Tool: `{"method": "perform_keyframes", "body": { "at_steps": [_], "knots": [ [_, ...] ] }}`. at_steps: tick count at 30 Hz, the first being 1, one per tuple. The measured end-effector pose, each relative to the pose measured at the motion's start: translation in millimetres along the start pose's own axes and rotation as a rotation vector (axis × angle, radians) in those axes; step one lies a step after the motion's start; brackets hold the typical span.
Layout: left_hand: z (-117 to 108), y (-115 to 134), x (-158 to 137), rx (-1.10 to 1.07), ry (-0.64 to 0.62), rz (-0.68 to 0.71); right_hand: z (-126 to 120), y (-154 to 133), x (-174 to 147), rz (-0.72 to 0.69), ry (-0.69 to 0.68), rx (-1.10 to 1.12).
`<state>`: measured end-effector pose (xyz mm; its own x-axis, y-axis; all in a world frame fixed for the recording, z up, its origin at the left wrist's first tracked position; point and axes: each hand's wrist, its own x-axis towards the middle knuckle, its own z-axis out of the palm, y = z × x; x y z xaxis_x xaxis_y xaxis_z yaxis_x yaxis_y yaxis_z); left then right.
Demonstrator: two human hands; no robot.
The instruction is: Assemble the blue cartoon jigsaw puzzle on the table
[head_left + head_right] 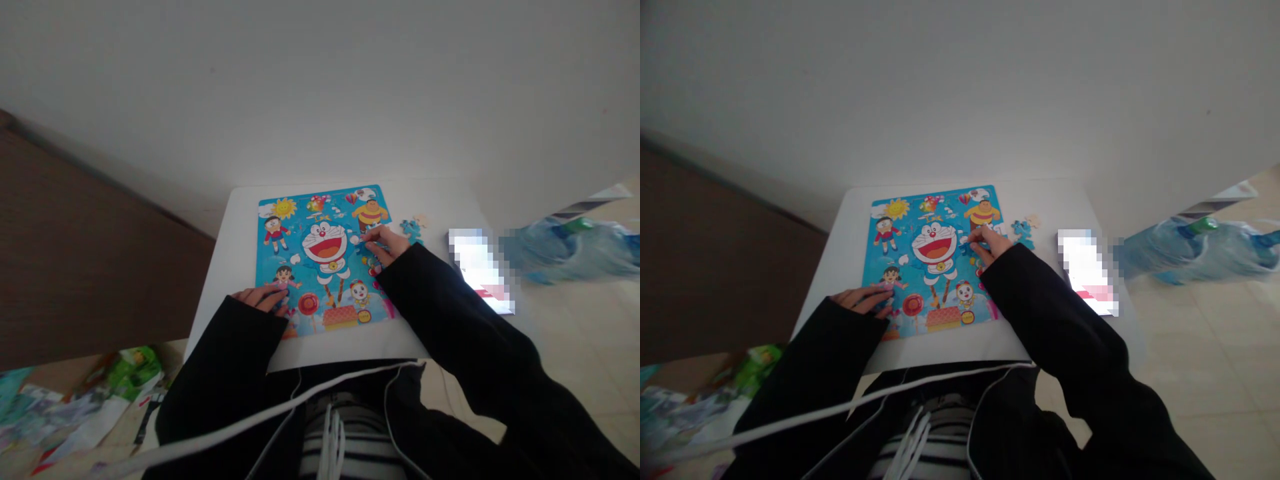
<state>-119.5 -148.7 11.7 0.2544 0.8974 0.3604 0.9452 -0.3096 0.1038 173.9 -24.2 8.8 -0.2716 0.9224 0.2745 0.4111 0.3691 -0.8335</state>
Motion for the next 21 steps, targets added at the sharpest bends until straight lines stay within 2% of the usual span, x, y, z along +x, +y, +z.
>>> {"method": "perform_keyframes", "body": {
  "at_steps": [3,6,9,14,17,19,21],
  "knots": [
    [7.7,1.7,2.7,-0.053,0.095,0.034,-3.2,9.7,11.0,0.051,0.023,-0.083],
    [13.8,-1.5,2.1,-0.082,0.145,0.049,-20.8,20.6,14.9,0.189,0.129,-0.106],
    [16.9,-12.7,-0.6,-0.096,0.130,-0.003,-48.9,16.7,9.2,0.267,0.230,-0.089],
    [12.1,-31.6,2.6,-0.158,0.118,-0.068,-106.0,-8.3,-18.9,0.245,0.450,-0.117],
    [0.1,-16.3,18.3,-0.186,0.132,-0.024,-120.2,-6.2,-43.6,0.249,0.334,-0.145],
    [-8.2,11.6,35.0,-0.236,0.152,0.071,-115.3,2.4,-59.0,0.297,0.179,-0.166],
    [-11.9,51.7,54.0,-0.315,0.188,0.218,-105.0,10.0,-69.4,0.353,0.038,-0.227]
  ]
}}
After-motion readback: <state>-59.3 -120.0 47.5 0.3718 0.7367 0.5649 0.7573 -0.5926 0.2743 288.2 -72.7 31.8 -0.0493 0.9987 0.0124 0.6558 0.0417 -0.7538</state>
